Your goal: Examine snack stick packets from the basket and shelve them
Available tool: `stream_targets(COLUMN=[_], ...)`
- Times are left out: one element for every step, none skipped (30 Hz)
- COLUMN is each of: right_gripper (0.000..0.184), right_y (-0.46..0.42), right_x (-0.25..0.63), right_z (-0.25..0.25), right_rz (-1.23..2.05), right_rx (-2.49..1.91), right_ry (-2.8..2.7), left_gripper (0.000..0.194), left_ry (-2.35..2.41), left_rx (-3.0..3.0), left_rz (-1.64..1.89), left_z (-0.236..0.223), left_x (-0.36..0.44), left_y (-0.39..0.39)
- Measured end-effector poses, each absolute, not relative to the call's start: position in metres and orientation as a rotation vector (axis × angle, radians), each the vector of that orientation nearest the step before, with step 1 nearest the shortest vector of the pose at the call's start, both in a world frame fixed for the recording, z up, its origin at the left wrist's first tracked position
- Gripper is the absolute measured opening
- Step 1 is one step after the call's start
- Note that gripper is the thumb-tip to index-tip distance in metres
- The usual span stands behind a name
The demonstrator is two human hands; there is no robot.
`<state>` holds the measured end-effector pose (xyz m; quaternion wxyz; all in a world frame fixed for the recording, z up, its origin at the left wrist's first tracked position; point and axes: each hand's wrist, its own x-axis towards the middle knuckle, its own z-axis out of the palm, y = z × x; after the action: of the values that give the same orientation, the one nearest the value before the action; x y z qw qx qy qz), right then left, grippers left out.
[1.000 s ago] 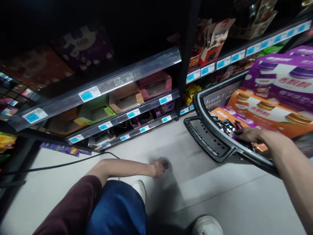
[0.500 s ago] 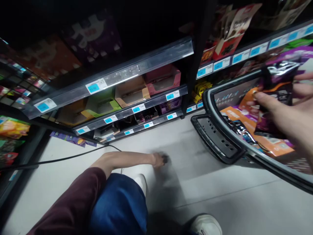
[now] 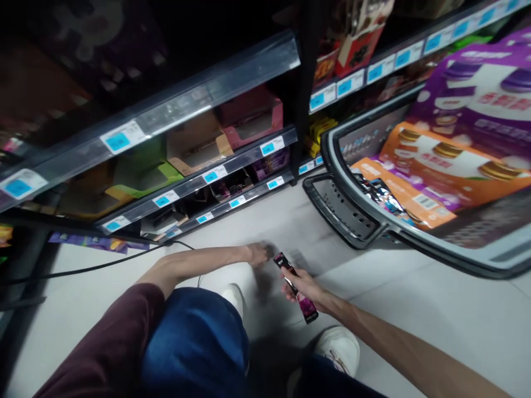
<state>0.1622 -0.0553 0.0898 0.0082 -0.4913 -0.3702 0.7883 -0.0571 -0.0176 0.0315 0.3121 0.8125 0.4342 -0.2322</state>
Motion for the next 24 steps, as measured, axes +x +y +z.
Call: stream_targets(right_gripper=[0.038,0.036,0.034,0.034,0.034,0.036,0.038,0.041,0.044,0.047,0.05,0.053,0.055,0.056,0.055,0.052,0.047,0.043,0.039,0.037,0.035,0.035,0.035,0.036], right_y=[-0.061,-0.065,-0.064,-0.061,-0.054,-0.046,-0.037,-0.027,-0.019,-0.012,-0.007,-0.003,0.0,0.002,0.003,0.003,0.004,0.004,0.005,0.006,0.008,0.01,0.012,0.014], right_x=[0.171,0.179,0.187,0.193,0.198,0.201,0.204,0.207,0.208,0.21,0.211,0.211,0.212,0.212,0.212,0.213,0.214,0.215,0.216,0.218,0.219,0.22,0.22,0.22], right_z=[0.077,0.071,0.069,0.069,0.071,0.072,0.073,0.073,0.072,0.071,0.069,0.068,0.067,0.066,0.065,0.064,0.063,0.062,0.061,0.06,0.06,0.06,0.061,0.063], right_rz=[2.486,2.491,2.495,2.491,2.499,2.5,2.499,2.499,2.495,2.493,2.493,2.497,2.505,2.515,2.527,2.535,2.539,2.534,2.523,2.513,2.508,2.509,2.517,2.531], right_rx=[-1.601,-1.628,-1.63,-1.626,-1.592,-1.574,-1.557,-1.548,-1.543,-1.531,-1.513,-1.493,-1.473,-1.459,-1.456,-1.461,-1.466,-1.471,-1.467,-1.453,-1.43,-1.398,-1.361,-1.323], right_ry=[-1.042,-0.988,-0.986,-1.009,-1.031,-1.049,-1.064,-1.079,-1.1,-1.123,-1.144,-1.161,-1.168,-1.168,-1.166,-1.164,-1.165,-1.171,-1.181,-1.192,-1.2,-1.205,-1.203,-1.193], left_gripper=[0.015,0.019,0.027,0.036,0.043,0.046,0.048,0.048,0.047,0.044,0.04,0.036,0.034,0.035,0.037,0.04,0.042,0.044,0.046,0.047,0.048,0.049,0.05,0.051], left_ry=[1.085,1.024,0.978,0.935,0.91,0.94,0.933,0.901,0.866,0.828,0.809,0.819,0.849,0.89,0.934,0.973,1.005,1.033,1.062,1.091,1.113,1.128,1.138,1.15], left_rx=[2.139,2.136,2.13,2.121,2.09,1.934,1.75,1.545,1.33,1.148,1.008,0.914,0.864,0.846,0.843,0.844,0.845,0.845,0.845,0.845,0.845,0.844,0.843,0.841], left_rz=[-0.627,-0.632,-0.602,-0.553,-0.477,-0.288,-0.104,0.041,0.155,0.234,0.29,0.337,0.381,0.422,0.458,0.488,0.51,0.526,0.541,0.554,0.564,0.571,0.58,0.592], left_z=[0.032,0.032,0.032,0.031,0.031,0.03,0.031,0.032,0.034,0.037,0.04,0.042,0.044,0.045,0.045,0.044,0.042,0.041,0.04,0.038,0.038,0.037,0.037,0.037], left_x=[-0.056,-0.054,-0.052,-0.048,-0.043,-0.037,-0.031,-0.024,-0.017,-0.01,-0.004,0.001,0.004,0.007,0.008,0.007,0.006,0.004,0.001,-0.001,-0.002,-0.003,-0.004,-0.004], left_y=[-0.015,-0.012,-0.009,-0.006,-0.002,0.002,0.006,0.009,0.011,0.012,0.013,0.013,0.012,0.011,0.01,0.01,0.01,0.011,0.012,0.014,0.017,0.019,0.022,0.025])
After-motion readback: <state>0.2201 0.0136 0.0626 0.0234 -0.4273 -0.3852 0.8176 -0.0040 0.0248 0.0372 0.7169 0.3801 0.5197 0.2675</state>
